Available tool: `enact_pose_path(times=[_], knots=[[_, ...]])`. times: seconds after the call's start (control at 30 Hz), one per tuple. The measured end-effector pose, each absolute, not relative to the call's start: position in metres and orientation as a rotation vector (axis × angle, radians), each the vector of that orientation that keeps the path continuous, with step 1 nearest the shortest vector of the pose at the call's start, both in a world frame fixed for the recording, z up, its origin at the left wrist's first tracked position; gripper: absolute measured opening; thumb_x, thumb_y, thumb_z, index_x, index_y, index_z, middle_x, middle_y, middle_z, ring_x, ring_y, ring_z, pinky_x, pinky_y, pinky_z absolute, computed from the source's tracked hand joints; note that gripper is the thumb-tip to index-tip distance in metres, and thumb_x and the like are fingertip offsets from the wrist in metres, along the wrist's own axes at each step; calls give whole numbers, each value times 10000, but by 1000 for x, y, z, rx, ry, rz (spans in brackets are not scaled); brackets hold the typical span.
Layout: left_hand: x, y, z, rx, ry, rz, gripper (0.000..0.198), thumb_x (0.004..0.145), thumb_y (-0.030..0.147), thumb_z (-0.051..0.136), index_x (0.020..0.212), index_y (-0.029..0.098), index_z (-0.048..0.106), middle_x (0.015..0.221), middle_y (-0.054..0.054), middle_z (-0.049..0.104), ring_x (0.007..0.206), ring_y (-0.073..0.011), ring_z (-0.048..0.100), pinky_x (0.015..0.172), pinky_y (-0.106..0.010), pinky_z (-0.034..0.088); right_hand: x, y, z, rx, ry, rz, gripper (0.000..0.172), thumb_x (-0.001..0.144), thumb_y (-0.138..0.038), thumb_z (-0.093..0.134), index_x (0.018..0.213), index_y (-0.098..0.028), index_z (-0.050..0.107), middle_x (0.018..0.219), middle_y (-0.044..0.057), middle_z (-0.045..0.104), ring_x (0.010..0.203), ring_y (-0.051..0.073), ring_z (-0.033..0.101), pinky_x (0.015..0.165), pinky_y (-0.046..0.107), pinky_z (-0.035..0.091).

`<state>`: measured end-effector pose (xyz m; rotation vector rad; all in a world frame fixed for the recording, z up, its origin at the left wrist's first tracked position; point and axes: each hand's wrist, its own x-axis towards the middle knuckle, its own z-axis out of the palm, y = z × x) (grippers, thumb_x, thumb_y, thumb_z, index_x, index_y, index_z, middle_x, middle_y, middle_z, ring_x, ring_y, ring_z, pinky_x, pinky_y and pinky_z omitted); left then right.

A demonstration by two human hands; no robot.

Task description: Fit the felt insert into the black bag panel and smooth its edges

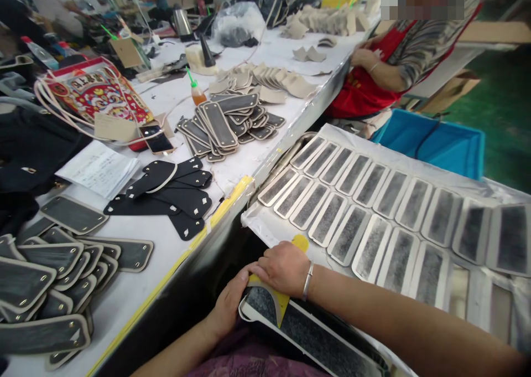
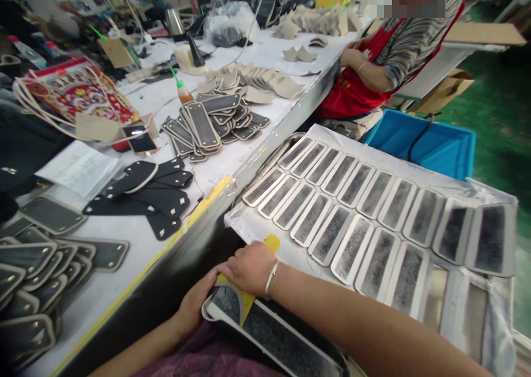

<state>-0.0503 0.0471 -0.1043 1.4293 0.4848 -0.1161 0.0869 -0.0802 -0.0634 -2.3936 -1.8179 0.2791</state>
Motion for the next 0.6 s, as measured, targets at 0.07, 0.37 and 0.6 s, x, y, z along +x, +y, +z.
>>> enact_pose_path(times=[0.07,0.37,0.6], knots=[[-46,46,-97,1470,382,-152,492,859,489,411,1196,167,567,1283,-43,506,1276,-255,342,1120,-380,195,80,-89,-63,-2452,-1735,289,512,966,-426,208,810,-197,638,728,46,653,652,182,599,564,301,335],[-33,80,-94,1254,191,-416,417,859,315,488,1248,173,529,1286,-62,504,1204,-237,436,1070,-370,261,68,-93,-53,-2634,-1600,372,452,965,-383,254,830,-180,635,777,50,674,712,191,629,606,293,383],[-5,92,-86,1176,43,-630,439,787,254,512,1211,149,558,1192,-80,576,1120,-257,506,1009,-386,322,79,-115,-50,-2662,-1547,567,478,966,-381,241,786,-188,639,774,48,678,734,176,632,625,272,403]])
